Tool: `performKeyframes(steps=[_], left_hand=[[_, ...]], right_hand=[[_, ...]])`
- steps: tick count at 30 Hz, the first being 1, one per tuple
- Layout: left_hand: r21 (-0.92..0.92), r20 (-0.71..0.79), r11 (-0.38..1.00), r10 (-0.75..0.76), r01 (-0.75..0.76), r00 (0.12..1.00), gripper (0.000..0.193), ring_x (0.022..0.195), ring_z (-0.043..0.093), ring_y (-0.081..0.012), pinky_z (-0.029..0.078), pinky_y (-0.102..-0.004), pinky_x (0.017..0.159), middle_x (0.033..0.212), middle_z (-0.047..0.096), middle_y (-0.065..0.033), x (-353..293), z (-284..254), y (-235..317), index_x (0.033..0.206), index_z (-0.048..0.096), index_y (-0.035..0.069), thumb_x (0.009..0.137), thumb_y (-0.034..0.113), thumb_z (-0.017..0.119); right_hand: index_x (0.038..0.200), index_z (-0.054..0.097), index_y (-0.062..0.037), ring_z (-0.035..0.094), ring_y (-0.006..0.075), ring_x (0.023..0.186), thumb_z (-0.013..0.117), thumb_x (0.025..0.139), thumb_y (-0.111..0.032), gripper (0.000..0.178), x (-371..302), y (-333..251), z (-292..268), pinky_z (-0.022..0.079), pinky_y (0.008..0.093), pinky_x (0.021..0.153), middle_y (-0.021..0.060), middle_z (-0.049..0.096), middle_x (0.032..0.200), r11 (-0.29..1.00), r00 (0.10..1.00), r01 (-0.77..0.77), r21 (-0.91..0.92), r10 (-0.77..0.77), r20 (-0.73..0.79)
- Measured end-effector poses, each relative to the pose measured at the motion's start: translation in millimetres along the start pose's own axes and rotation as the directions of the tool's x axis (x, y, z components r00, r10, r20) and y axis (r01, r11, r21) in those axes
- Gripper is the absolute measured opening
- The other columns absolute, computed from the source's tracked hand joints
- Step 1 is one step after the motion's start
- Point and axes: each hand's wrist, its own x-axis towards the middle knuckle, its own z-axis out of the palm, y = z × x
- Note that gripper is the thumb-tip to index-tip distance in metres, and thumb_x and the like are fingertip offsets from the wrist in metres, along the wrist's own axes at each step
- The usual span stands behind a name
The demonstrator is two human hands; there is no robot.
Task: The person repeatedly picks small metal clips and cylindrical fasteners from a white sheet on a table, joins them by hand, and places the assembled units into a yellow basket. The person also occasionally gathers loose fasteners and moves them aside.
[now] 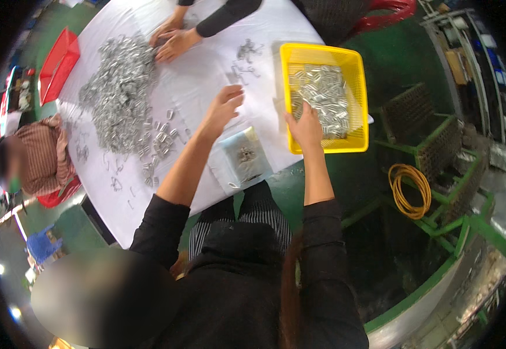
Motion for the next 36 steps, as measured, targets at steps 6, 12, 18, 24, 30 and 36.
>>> performKeyframes(steps=[6, 12, 18, 24, 30, 36], left_hand=[[0.247, -0.466, 0.968, 0.075, 0.048, 0.882, 0.027, 0.096, 0.056, -0.0173, 0.046, -0.0316, 0.077, 0.111, 0.058, -0.0064, -84.5, -145.1, -96.9, 0.108, 0.056, 0.005, 0.082, 0.012, 0.055], [0.739, -0.585, 0.665, 0.553, 0.110, 0.593, 0.032, 0.097, 0.052, -0.0261, 0.042, -0.0358, 0.083, 0.105, 0.056, -0.0085, -142.0, -198.8, -168.9, 0.103, 0.057, 0.008, 0.073, 0.008, 0.065], [0.811, -0.377, 0.584, 0.571, -0.037, 0.729, 0.031, 0.098, 0.049, -0.0268, 0.042, -0.0364, 0.083, 0.105, 0.054, -0.0055, -137.2, -223.3, -210.5, 0.102, 0.056, 0.009, 0.073, 0.010, 0.066], [0.738, -0.415, 0.663, 0.590, -0.123, 0.692, 0.029, 0.097, 0.049, -0.0263, 0.042, -0.0368, 0.083, 0.102, 0.054, -0.0047, -140.8, -256.9, -206.0, 0.102, 0.057, 0.010, 0.074, 0.009, 0.064], [0.889, -0.258, 0.425, 0.772, -0.171, 0.581, 0.024, 0.098, 0.050, -0.0233, 0.040, -0.0366, 0.084, 0.102, 0.055, -0.0026, -93.5, -283.4, -179.0, 0.098, 0.060, 0.012, 0.074, 0.008, 0.062], [0.857, -0.493, 0.470, 0.632, 0.211, 0.597, 0.027, 0.098, 0.049, -0.0209, 0.037, -0.0374, 0.081, 0.099, 0.057, -0.0006, -97.4, -326.6, -179.1, 0.093, 0.062, 0.013, 0.067, 0.004, 0.059]], right_hand=[[0.120, 0.045, -0.0007, 0.056, 0.0376, 0.093, 0.054, 0.078, -0.014, 0.045, -47.4, -19.0, 23.2, 0.044, 0.0462, 0.081, 0.0218, 0.058, 0.103, 0.980, 0.986, 0.140, -0.143, -0.125, 0.110], [0.114, 0.052, -0.0055, 0.048, 0.0327, 0.106, 0.060, 0.074, -0.007, 0.041, -82.7, -126.5, 39.9, 0.040, 0.0407, 0.088, 0.0138, 0.051, 0.110, 0.855, 0.841, 0.515, -0.069, -0.519, -0.152], [0.117, 0.049, -0.0102, 0.051, 0.0345, 0.100, 0.066, 0.074, -0.018, 0.046, -66.8, -256.1, 177.9, 0.045, 0.0397, 0.081, 0.0180, 0.047, 0.111, 0.785, 0.780, 0.546, 0.293, -0.604, 0.165], [0.115, 0.051, -0.0097, 0.055, 0.0298, 0.093, 0.071, 0.070, -0.019, 0.050, -73.8, -304.9, 223.4, 0.047, 0.0379, 0.078, 0.0143, 0.049, 0.106, 0.814, 0.775, 0.577, 0.061, -0.570, 0.274], [0.095, 0.061, -0.0039, 0.059, 0.0179, 0.069, 0.068, 0.074, -0.012, 0.024, -94.3, -273.1, 226.5, 0.047, 0.0282, 0.062, 0.0059, 0.061, 0.078, 0.837, 0.792, 0.107, 0.537, -0.398, 0.462], [0.095, 0.061, -0.0020, 0.055, 0.0068, 0.066, 0.063, 0.079, -0.012, 0.019, -85.9, -260.2, 174.3, 0.044, 0.0182, 0.057, 0.0011, 0.060, 0.074, 0.608, 0.656, -0.429, 0.668, -0.298, 0.693]])
